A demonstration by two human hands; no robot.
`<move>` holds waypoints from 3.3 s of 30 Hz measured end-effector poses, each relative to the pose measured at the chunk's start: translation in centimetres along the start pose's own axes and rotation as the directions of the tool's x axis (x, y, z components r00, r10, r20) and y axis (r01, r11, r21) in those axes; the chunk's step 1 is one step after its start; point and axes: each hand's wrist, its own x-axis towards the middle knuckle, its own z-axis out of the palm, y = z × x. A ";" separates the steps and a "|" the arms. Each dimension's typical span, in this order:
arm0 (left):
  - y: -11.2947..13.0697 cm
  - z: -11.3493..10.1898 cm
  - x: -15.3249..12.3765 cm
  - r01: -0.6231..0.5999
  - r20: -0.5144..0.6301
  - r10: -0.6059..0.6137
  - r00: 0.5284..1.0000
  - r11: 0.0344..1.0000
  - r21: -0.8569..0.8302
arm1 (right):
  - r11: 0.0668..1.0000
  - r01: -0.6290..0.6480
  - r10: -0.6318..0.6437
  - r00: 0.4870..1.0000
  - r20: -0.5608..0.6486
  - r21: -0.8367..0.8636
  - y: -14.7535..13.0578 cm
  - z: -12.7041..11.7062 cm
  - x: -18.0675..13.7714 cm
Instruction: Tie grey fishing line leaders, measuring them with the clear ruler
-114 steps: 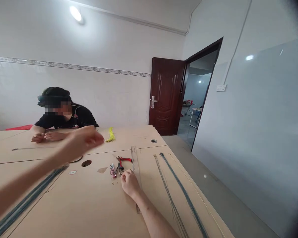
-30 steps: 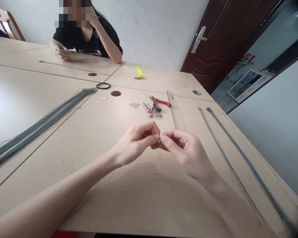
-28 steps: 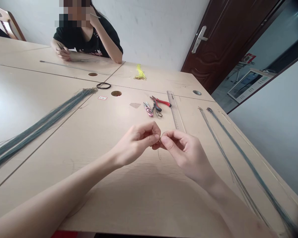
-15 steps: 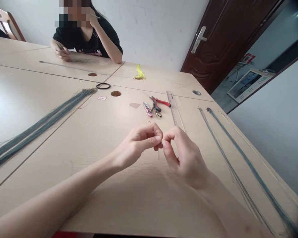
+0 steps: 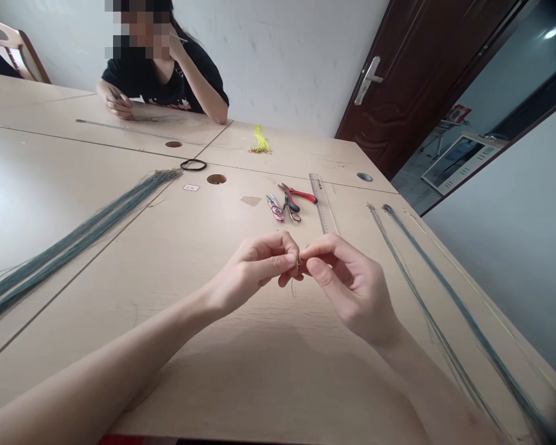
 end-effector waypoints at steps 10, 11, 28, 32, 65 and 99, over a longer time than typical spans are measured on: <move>0.3 0.2 0.0 0.062 -0.008 -0.063 0.998 0.994 -0.087 | 0.964 0.185 -0.189 0.982 -0.002 -0.192 0.4 0.1 -0.1; 0.3 0.2 0.0 0.069 -0.005 -0.070 0.998 0.994 -0.089 | 0.956 0.202 -0.206 0.979 0.004 -0.215 0.4 0.1 -0.1; 0.6 0.3 -0.2 0.060 -0.009 -0.059 0.998 0.993 0.105 | 0.999 0.015 -0.013 0.999 0.053 -0.034 0.3 0.1 0.0; 0.8 0.5 -0.2 0.043 -0.034 -0.037 0.999 0.977 0.208 | 0.999 -0.038 0.038 0.997 0.072 0.002 0.2 0.2 0.1; 1.2 0.4 -0.5 0.019 -0.036 -0.004 0.999 0.908 0.419 | 0.994 -0.088 0.097 0.986 0.134 -0.066 -0.4 -0.2 0.3; 1.0 1.9 -0.3 0.065 -0.255 0.122 0.959 0.782 0.620 | 0.654 0.292 -0.369 0.928 0.042 -0.698 0.7 -0.3 0.4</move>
